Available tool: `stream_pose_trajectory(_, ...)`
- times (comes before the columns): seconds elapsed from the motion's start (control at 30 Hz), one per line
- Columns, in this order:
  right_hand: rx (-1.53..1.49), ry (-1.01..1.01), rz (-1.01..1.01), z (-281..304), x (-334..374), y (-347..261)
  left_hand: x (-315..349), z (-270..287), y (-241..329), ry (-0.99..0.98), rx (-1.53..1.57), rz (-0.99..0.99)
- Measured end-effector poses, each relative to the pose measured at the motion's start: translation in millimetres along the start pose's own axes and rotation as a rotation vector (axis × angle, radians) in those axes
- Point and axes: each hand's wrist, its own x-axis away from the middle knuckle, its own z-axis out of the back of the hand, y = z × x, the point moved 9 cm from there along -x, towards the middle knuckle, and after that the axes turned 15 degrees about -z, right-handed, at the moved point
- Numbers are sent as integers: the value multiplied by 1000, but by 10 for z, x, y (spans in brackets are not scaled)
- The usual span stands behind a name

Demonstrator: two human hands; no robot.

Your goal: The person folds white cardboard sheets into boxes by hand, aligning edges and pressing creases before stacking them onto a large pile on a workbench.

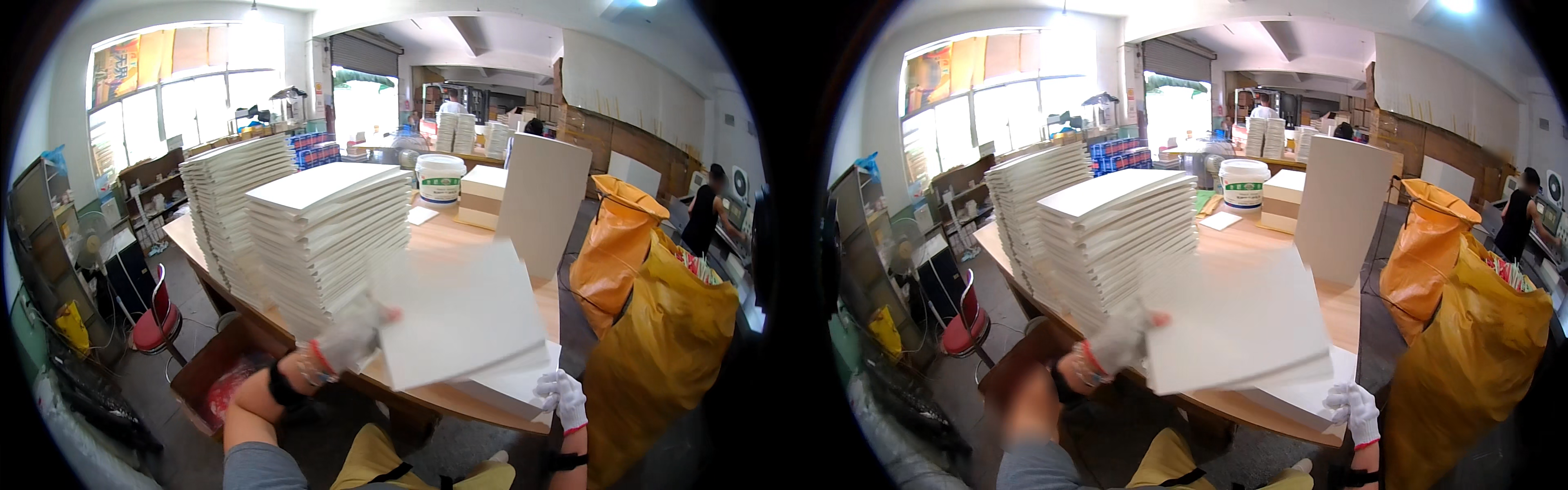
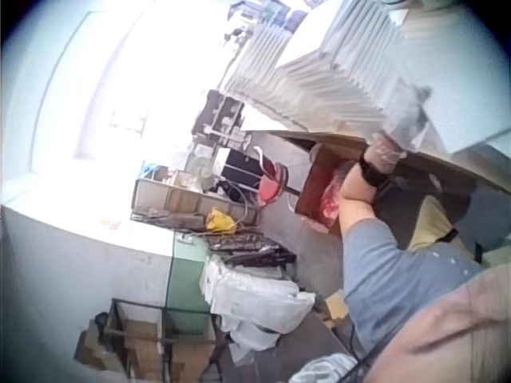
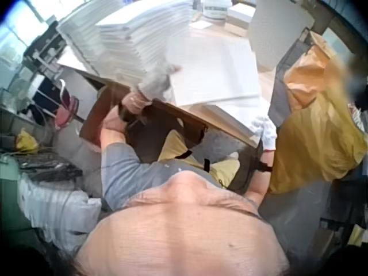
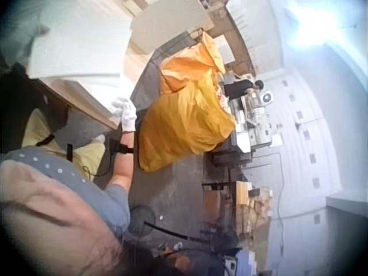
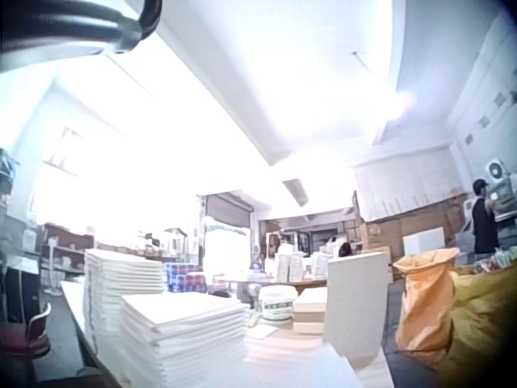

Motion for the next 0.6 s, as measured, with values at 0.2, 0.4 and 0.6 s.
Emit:
stream_pose_trajectory(0.2,-8,-56,23,33,-83,45,-25,772,1911,251,47,-566)
stream_pose_trajectory(0.4,31,-18,28,48,-91,57,-931,1687,2477,300,148,-642)
stream_pose_trajectory(0.6,42,9,26,25,-28,-19,-1058,1725,2196,406,120,-402)
